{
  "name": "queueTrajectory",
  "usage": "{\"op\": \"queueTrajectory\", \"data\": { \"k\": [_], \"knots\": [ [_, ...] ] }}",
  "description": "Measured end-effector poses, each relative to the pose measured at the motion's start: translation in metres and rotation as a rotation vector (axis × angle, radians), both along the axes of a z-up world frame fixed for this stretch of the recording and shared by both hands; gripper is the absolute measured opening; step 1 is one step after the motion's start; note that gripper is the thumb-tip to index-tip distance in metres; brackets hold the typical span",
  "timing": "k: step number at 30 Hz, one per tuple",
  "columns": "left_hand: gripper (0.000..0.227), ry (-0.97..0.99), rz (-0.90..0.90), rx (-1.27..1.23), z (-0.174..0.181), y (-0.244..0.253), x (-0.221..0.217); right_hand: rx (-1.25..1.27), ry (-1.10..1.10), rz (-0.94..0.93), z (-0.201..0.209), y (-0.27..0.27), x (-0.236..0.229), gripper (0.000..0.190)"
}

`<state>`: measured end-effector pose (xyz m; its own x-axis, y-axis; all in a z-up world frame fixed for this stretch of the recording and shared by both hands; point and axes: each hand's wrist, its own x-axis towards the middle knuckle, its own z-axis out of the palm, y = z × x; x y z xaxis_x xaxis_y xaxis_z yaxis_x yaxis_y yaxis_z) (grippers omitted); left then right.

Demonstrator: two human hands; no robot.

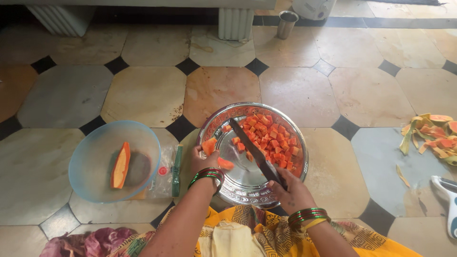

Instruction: The person chops a piece of papaya into smaller pieces on a silver tray using a knife.

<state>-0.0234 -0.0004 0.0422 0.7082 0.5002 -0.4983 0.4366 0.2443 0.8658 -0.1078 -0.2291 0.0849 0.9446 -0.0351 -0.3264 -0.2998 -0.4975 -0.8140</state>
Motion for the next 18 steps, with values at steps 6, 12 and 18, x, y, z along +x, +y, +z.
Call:
{"op": "queueTrajectory", "data": {
  "k": [6, 12, 18],
  "knots": [
    [0.036, 0.135, -0.155, 0.343, -0.031, 0.006, 0.013, -0.553, -0.029, 0.155, 0.014, 0.009, -0.012, 0.047],
    [0.038, 0.215, -0.256, 0.445, -0.045, 0.017, 0.026, -0.900, 0.122, 0.174, 0.027, 0.016, -0.006, 0.064],
    [0.036, 0.276, -0.317, 0.423, -0.025, 0.019, 0.024, -0.934, 0.046, 0.061, 0.038, 0.007, -0.001, 0.067]
  ]
}}
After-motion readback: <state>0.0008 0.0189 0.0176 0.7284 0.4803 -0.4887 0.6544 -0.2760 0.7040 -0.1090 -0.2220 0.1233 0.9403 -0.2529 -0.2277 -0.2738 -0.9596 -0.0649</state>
